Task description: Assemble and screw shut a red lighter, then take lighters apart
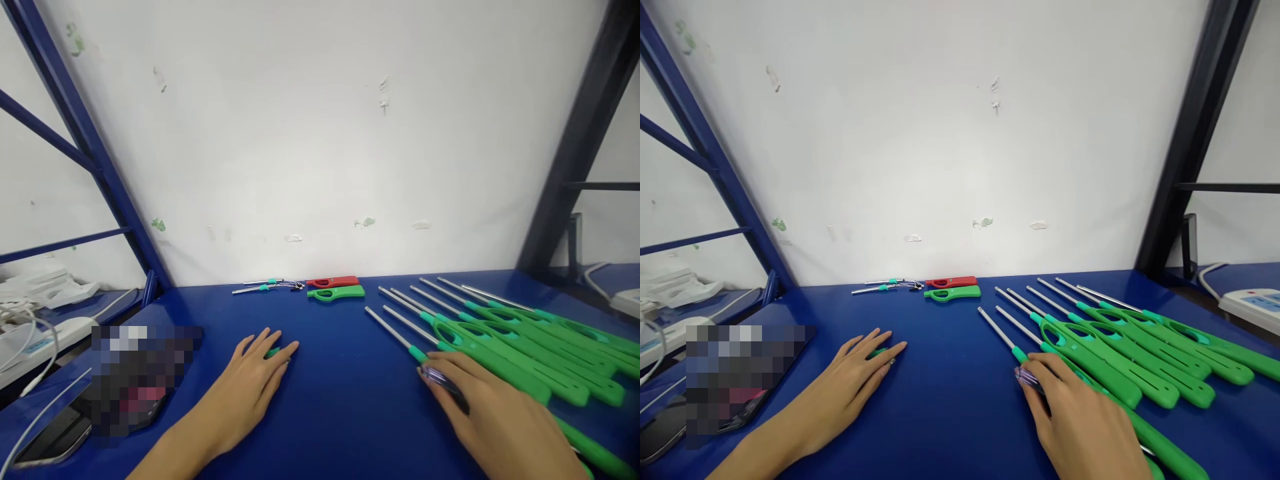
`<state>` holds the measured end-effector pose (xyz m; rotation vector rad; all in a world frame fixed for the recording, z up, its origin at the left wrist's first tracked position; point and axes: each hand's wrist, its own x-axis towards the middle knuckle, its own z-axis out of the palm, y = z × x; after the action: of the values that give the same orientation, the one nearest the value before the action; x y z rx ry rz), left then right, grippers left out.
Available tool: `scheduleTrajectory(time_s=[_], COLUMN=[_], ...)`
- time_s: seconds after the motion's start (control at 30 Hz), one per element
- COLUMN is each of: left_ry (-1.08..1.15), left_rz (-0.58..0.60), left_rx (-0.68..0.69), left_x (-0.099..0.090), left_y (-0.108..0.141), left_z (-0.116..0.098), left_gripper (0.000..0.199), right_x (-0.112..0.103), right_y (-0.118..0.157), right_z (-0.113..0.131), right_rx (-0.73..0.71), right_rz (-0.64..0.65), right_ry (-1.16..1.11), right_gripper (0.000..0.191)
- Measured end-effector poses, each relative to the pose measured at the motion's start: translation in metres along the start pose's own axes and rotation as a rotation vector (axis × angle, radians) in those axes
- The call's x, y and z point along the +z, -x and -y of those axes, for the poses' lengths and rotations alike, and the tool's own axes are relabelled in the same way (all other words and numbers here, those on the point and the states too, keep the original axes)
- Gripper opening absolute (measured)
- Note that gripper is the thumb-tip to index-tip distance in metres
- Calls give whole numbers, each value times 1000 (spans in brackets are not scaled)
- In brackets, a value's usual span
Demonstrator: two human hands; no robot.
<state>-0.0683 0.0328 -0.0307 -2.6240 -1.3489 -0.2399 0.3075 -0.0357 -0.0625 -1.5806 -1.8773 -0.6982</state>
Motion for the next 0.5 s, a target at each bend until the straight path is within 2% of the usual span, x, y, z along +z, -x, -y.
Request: scheduleTrajectory(time_s=[0.17, 0.3, 0.4, 0.5], left_ry=[-17, -37, -42, -31], left_rz=[-6, -53, -122, -195], left_rx=[-40, -19, 28, 104], left_x=[2, 2, -5, -13], left_y=[5, 4, 2, 0], left_z=[23, 29, 18, -13], left_gripper=[47, 45, 46, 46], right_x=[0, 1, 1, -2], right_y=[-1, -2, -2, -1], right_z=[3, 9, 18, 28], right_rx=[-23, -60, -121, -207], right_rz=[8, 24, 55, 102], right_ry=[-25, -44, -72, -113], right_gripper=[42, 39, 36, 36])
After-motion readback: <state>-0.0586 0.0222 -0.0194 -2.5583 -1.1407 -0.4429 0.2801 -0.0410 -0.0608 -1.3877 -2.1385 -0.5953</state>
